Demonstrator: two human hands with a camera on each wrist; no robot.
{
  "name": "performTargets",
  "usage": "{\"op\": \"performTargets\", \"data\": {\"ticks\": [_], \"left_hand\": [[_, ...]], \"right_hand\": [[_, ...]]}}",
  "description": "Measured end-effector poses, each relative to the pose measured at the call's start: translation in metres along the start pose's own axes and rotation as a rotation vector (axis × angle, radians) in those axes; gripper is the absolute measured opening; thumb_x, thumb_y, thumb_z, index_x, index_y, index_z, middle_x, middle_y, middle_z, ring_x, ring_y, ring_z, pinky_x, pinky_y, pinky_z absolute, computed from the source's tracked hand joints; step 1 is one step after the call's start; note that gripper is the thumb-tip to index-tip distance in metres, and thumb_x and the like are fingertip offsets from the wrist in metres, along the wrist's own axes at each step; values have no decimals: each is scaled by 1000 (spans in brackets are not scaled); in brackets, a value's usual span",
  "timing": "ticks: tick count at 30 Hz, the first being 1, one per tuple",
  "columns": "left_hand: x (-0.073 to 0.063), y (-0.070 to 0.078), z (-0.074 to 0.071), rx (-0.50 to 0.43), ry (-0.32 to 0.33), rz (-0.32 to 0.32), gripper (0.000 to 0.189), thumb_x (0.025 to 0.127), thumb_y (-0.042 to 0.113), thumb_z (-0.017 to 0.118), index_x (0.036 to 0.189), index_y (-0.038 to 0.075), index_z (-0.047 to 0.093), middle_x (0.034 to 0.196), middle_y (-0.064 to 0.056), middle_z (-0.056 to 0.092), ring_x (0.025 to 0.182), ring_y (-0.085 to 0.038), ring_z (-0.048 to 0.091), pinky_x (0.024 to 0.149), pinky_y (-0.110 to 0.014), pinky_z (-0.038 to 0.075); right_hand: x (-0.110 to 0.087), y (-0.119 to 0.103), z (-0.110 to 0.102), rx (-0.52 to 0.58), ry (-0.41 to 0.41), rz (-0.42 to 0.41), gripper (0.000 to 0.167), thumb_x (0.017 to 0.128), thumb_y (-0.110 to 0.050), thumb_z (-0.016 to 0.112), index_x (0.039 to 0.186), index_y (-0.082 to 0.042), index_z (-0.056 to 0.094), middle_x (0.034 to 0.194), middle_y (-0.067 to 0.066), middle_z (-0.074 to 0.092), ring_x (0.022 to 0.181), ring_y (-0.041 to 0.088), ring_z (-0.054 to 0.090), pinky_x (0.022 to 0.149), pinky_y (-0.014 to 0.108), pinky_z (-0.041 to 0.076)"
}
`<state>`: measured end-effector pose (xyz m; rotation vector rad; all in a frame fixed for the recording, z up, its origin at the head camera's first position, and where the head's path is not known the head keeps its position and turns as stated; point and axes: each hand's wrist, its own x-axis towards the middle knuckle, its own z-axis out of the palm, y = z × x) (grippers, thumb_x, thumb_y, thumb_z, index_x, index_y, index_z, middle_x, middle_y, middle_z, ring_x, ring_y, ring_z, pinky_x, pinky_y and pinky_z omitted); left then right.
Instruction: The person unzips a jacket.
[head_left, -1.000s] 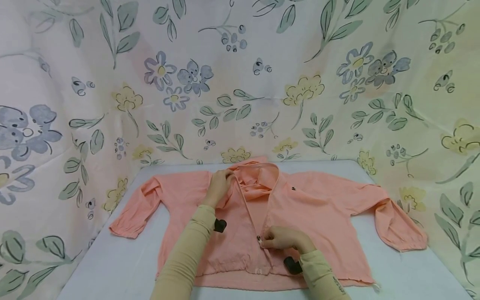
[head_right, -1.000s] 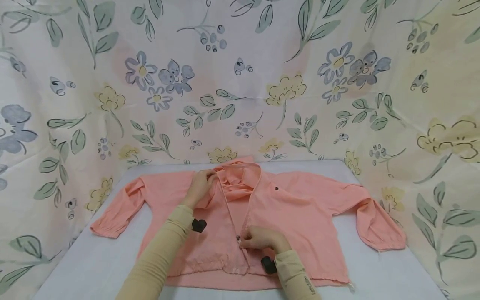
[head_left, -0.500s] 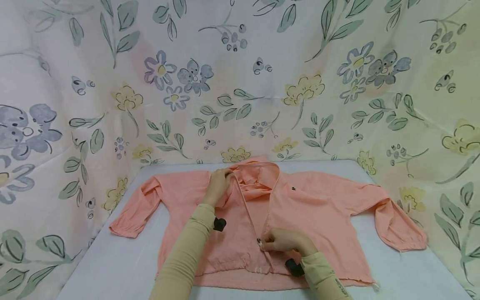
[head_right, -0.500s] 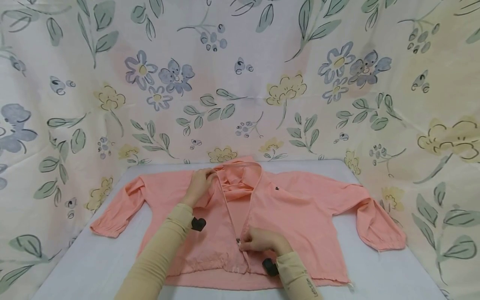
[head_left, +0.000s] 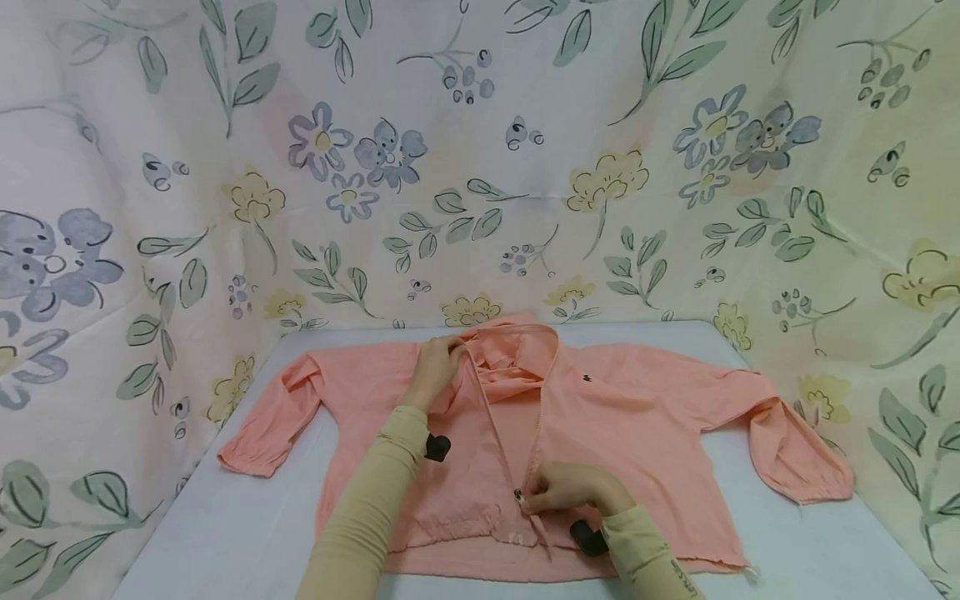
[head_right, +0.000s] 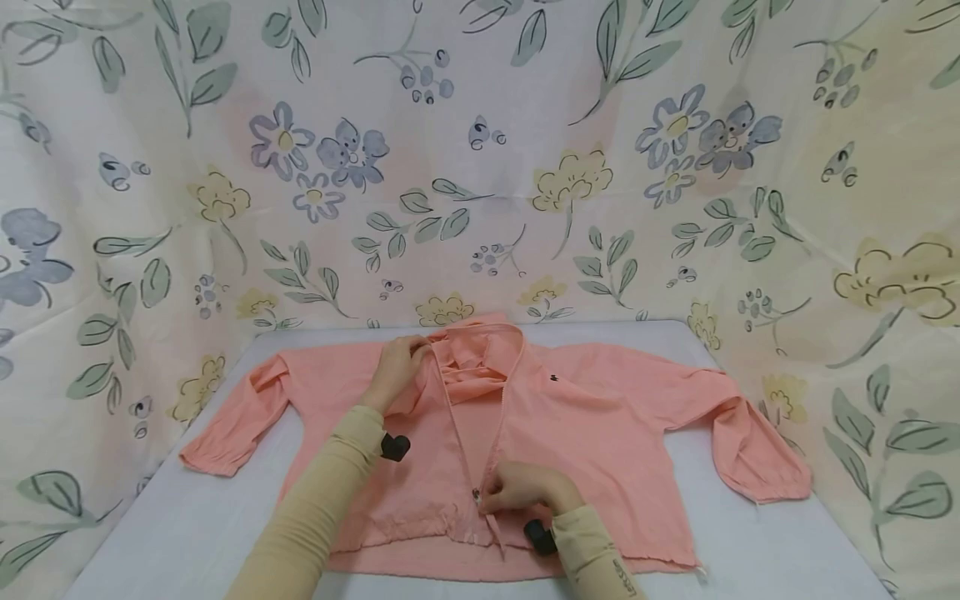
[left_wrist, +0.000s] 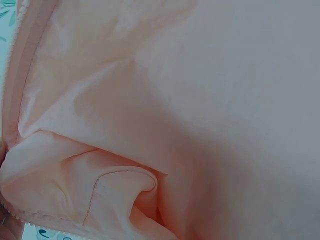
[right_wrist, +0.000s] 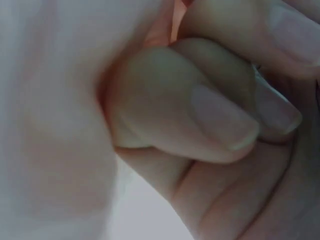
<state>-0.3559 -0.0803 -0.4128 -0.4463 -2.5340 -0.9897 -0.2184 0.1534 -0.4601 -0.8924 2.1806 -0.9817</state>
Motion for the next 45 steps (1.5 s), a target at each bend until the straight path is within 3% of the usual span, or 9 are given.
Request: {"op": "performTargets", "data": {"ticks": [12,23,34,45], "left_hand": [[0,-2,0,-27,-2,-13,12,91,8,59,92,5,71,86,-6,66,80,-20,60,71,-34,48],[0,-1,-1,-18,39,5,10,90,6,60,89,4,70,83,-8,66,79,-23,60,72,-36,48],[1,-2,-2,-40,53,-15,10,89,5,61,89,3,71,84,-8,67,80,-23,61,72,-37,50],[1,-2,0,-56,74,-15,10,89,5,61,91,2,71,87,-9,67,84,-25,62,76,-37,49]], "right_hand": [[0,-1,3,-8,-50,-10,29,88,-16,62,65,2,61,50,-12,33,42,0,24,43,17,20],[1,0,3,10,-94,-55,29,86,-12,61,62,4,57,48,-13,30,41,0,21,42,17,18],[-1,-3,5,62,-107,-8,24,83,-10,64,63,2,62,47,-13,32,41,1,23,40,17,20],[-5,-5,8,22,-79,32,17,81,-15,70,67,-5,70,50,-13,44,42,0,27,42,17,22]]}}
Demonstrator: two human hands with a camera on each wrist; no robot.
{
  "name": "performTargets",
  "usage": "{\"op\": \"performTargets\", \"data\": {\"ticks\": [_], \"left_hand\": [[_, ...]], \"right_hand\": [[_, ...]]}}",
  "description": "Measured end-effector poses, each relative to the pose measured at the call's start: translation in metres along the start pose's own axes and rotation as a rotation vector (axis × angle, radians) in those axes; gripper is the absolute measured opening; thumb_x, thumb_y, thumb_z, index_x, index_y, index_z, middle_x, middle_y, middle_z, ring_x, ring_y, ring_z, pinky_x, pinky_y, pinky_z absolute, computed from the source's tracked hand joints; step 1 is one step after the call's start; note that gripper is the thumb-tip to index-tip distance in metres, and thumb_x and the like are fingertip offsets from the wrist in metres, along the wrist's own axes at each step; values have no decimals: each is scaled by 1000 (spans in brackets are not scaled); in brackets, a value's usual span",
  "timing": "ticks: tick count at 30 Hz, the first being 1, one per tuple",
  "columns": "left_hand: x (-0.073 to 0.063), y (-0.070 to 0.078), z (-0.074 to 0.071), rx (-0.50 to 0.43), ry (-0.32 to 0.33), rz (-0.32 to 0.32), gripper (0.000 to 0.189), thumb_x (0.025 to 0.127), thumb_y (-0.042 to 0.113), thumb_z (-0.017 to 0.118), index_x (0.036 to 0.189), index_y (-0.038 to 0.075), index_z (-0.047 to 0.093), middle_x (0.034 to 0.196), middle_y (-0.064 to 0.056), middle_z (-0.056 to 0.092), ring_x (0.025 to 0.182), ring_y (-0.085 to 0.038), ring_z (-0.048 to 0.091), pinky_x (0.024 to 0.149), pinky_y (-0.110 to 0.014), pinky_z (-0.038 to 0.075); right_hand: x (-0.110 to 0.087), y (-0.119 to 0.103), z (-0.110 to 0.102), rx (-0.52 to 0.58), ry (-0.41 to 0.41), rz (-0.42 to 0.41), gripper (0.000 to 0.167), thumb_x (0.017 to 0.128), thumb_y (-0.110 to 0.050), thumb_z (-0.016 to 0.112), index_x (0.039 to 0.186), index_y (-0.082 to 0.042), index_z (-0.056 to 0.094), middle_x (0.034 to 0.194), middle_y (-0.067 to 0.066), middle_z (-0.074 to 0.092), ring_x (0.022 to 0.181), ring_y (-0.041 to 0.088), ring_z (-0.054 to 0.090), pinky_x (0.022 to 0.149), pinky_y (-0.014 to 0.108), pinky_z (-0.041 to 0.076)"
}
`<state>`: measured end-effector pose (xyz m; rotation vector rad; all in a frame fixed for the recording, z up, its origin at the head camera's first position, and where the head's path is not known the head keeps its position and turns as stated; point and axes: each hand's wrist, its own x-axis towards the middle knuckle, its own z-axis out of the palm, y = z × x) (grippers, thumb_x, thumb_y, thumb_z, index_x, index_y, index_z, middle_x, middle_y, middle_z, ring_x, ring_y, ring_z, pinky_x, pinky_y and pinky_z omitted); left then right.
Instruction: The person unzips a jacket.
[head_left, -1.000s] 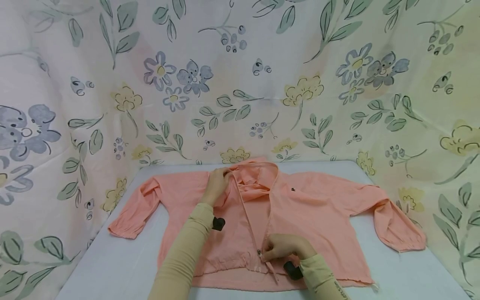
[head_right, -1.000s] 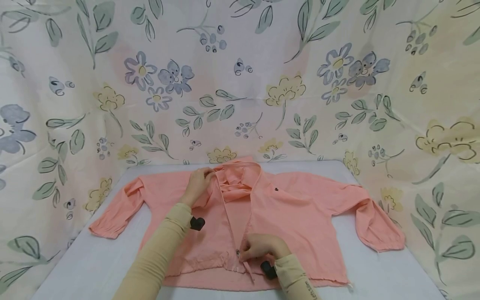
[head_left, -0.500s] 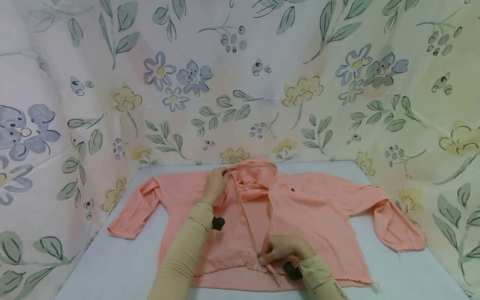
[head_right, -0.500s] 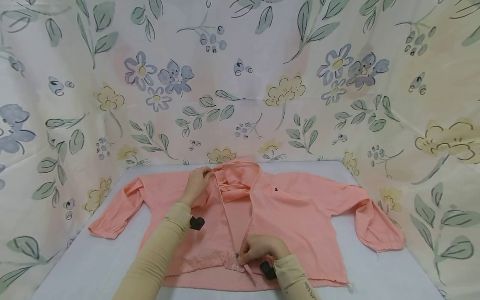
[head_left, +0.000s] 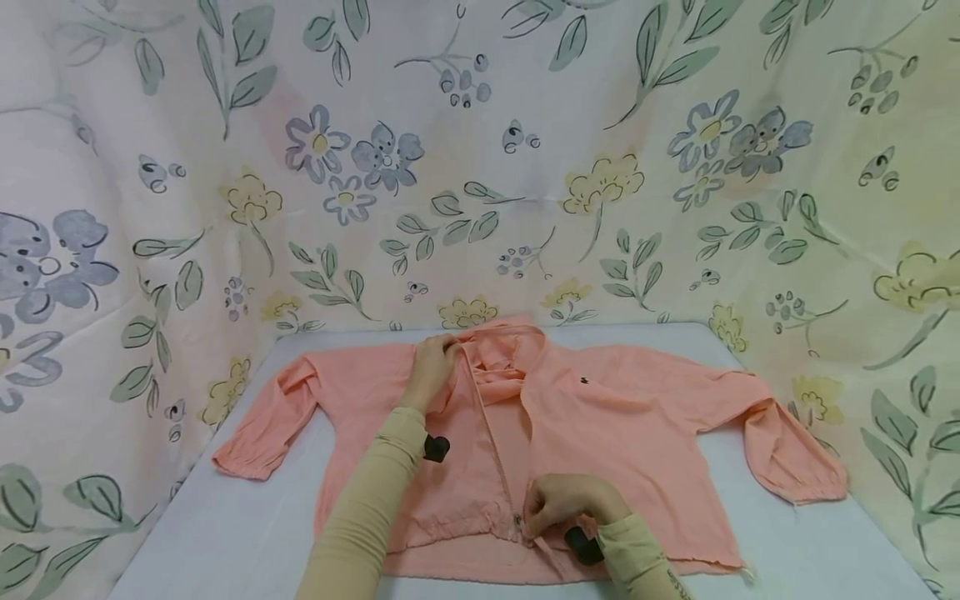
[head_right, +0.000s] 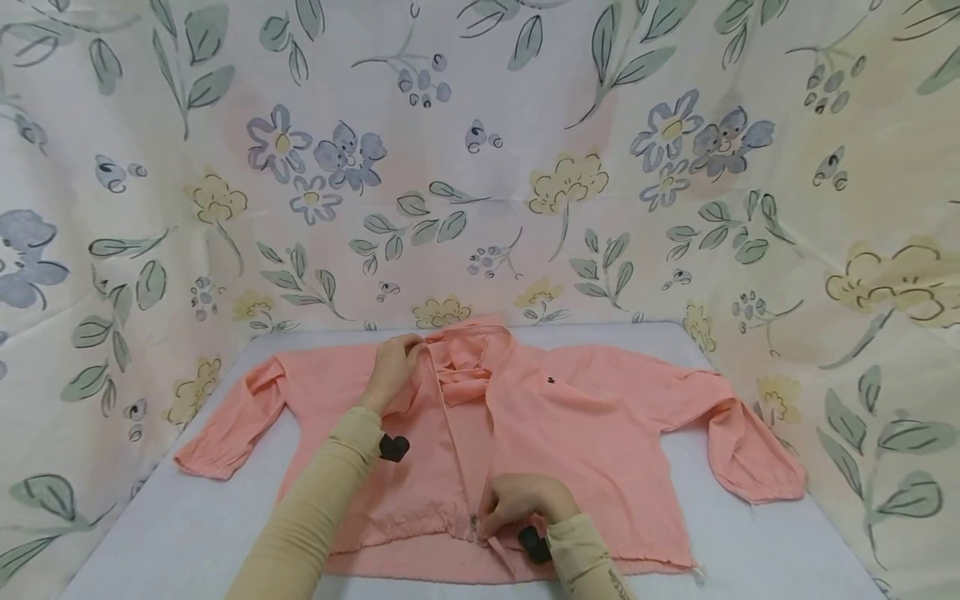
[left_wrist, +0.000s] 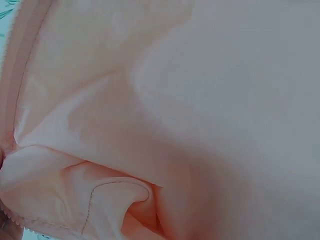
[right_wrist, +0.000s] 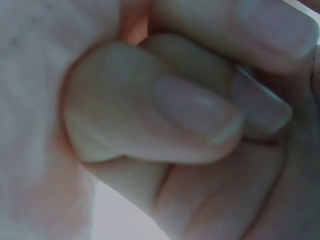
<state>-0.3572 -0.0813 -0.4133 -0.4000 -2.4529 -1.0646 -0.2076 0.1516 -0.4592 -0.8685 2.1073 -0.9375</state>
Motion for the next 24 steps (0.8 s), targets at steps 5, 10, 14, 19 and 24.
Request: {"op": "performTargets", "data": {"ticks": [5,10,14,19,24], "left_hand": [[0,-2,1,-2,-3,-20,12,89,6,61,93,1,71,89,-9,67,86,-24,61,77,-37,49],[2,-2,1,0,2,-33,12,90,7,61,93,2,71,89,-8,67,85,-23,61,77,-36,49],[3,-2,0,4,16,-34,11,90,8,61,92,3,71,87,-8,67,85,-23,61,76,-36,49],[3,-2,0,-1,18,-42,12,90,9,61,92,3,71,87,-8,67,85,-23,61,76,-36,49],[2,-2,-1,-18,18,-76,12,90,9,61,92,5,71,88,-7,66,85,-23,60,76,-36,49]], "right_hand": [[0,0,0,23,-22,-4,18,82,-14,69,68,-3,70,51,-12,47,43,1,27,44,18,23],[0,1,1,30,-30,-3,18,81,-15,70,68,-2,69,51,-12,47,43,1,28,43,17,23],[-1,0,0,43,-44,1,18,82,-15,69,70,-1,70,53,-9,51,43,1,30,44,17,25],[-3,-3,-1,55,-37,11,18,81,-13,70,70,1,70,54,-8,52,44,1,31,44,17,26],[-4,-5,0,49,-33,13,17,80,-11,71,69,2,70,54,-8,54,44,1,33,44,16,27]]}}
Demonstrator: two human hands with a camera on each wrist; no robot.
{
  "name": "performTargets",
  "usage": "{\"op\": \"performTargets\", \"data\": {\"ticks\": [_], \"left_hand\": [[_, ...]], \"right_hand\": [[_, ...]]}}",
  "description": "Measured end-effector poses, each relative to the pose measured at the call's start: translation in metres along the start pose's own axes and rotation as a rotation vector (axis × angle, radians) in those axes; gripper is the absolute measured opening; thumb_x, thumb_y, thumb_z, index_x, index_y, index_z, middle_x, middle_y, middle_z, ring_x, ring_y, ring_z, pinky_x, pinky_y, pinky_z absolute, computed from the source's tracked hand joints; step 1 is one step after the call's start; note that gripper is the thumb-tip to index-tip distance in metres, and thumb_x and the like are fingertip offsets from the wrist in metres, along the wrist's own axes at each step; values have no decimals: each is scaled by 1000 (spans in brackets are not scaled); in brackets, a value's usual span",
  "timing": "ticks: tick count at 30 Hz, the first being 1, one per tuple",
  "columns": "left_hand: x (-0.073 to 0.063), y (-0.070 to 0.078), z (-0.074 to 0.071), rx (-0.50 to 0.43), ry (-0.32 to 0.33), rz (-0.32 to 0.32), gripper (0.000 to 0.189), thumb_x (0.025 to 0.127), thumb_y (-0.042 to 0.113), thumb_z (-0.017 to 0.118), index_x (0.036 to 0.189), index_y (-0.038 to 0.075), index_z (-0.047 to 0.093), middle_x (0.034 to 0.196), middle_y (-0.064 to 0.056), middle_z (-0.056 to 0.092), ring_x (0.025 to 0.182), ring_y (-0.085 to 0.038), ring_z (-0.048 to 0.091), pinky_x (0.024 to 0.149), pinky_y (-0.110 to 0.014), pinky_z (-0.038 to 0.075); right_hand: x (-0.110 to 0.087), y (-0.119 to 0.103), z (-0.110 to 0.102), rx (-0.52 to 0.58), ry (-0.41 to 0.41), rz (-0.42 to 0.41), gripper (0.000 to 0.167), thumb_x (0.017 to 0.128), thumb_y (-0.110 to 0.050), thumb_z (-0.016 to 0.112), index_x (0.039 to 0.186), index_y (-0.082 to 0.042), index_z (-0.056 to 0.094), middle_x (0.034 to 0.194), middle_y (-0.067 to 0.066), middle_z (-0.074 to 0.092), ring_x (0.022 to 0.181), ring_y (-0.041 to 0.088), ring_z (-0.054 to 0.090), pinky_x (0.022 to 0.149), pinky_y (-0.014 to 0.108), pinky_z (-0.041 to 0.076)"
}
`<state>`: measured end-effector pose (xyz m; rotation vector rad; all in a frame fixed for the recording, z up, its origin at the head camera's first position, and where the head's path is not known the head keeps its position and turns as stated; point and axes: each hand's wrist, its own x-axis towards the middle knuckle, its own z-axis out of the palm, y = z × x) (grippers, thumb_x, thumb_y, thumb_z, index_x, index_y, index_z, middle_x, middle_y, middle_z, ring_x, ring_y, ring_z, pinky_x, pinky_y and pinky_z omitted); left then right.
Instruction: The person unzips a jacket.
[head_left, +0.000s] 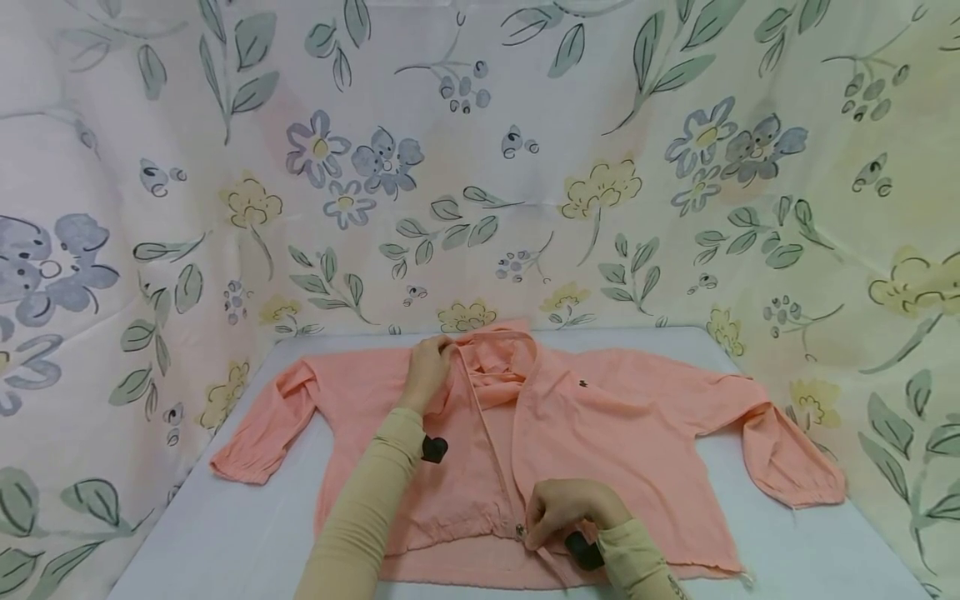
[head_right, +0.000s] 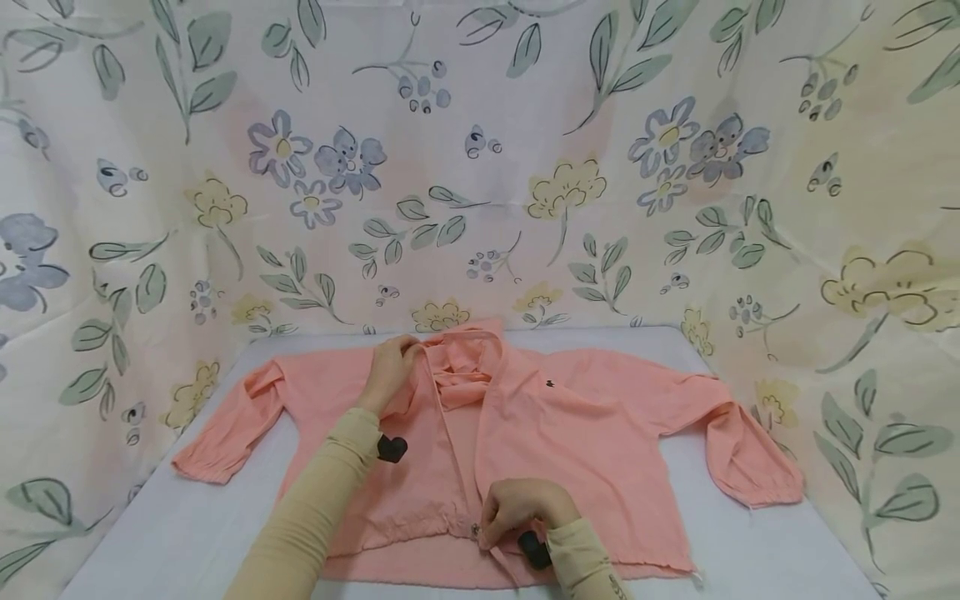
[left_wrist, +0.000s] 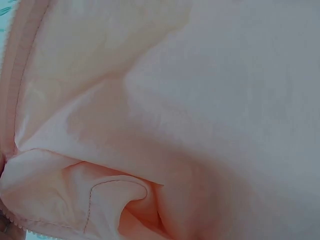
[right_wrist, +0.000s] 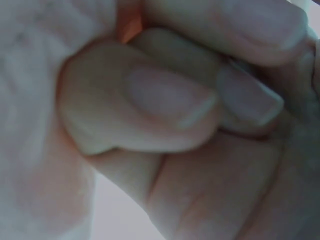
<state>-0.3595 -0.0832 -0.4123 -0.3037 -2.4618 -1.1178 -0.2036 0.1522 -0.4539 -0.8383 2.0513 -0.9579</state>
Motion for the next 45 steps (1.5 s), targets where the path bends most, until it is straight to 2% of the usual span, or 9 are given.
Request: {"op": "performTargets", "data": {"ticks": [4,10,15,19,26,31,36,41,45], "left_hand": [[0,-1,-1,-10,13,-13,11,90,8,60,91,5,71,87,-8,66,84,-23,59,76,-37,49],[2,-3,-4,-32,75,-51,12,91,10,60,86,6,70,82,-6,65,79,-22,58,74,-36,48],[3,-4,-6,-35,61,-40,13,92,12,59,87,6,70,83,-6,65,79,-22,58,74,-36,47],[2,-5,-5,-42,55,-42,13,92,11,59,88,6,70,84,-6,65,79,-22,58,73,-36,48],[0,-6,-6,-40,56,-50,12,91,10,59,89,6,70,85,-6,66,80,-22,58,74,-36,48],[-3,-5,-6,-30,34,-44,11,90,8,60,92,3,70,88,-7,66,83,-22,59,75,-36,48],[-8,-3,-5,7,-61,9,14,91,10,60,96,1,70,92,-8,66,88,-22,60,78,-36,48],[-15,0,-2,40,-182,97,18,90,14,62,104,3,68,102,-10,61,99,-27,54,86,-40,45],[-20,0,0,102,-190,189,37,88,20,65,123,7,58,123,-15,51,116,-30,43,97,-43,36]], "right_hand": [[-1,1,0,-5,-10,-5,17,80,-11,72,69,2,70,54,-10,54,44,0,33,44,16,28],[1,5,-1,45,-59,-17,18,82,-11,70,73,5,71,52,-8,53,41,1,28,43,16,26],[1,5,-2,22,-44,-46,18,82,-12,69,73,3,71,49,-10,48,41,1,25,43,17,22],[1,3,1,-9,-1,-25,18,80,-14,72,68,0,71,51,-10,52,41,0,28,43,16,24],[0,-3,6,-91,139,95,21,69,-19,81,56,-10,67,47,-10,52,41,3,37,41,18,32],[-1,-1,6,-96,178,79,28,73,-26,78,54,-12,64,45,-12,44,41,3,28,41,19,24],[-10,5,-9,-128,267,34,38,87,-34,65,57,-12,53,50,-11,35,44,5,22,45,21,24],[-33,12,-32,-206,374,56,30,94,-29,55,72,-10,61,63,-3,52,50,7,33,49,23,32],[-56,19,-50,-237,460,65,26,97,-26,50,81,-8,61,72,3,56,53,8,36,50,25,34]]}}
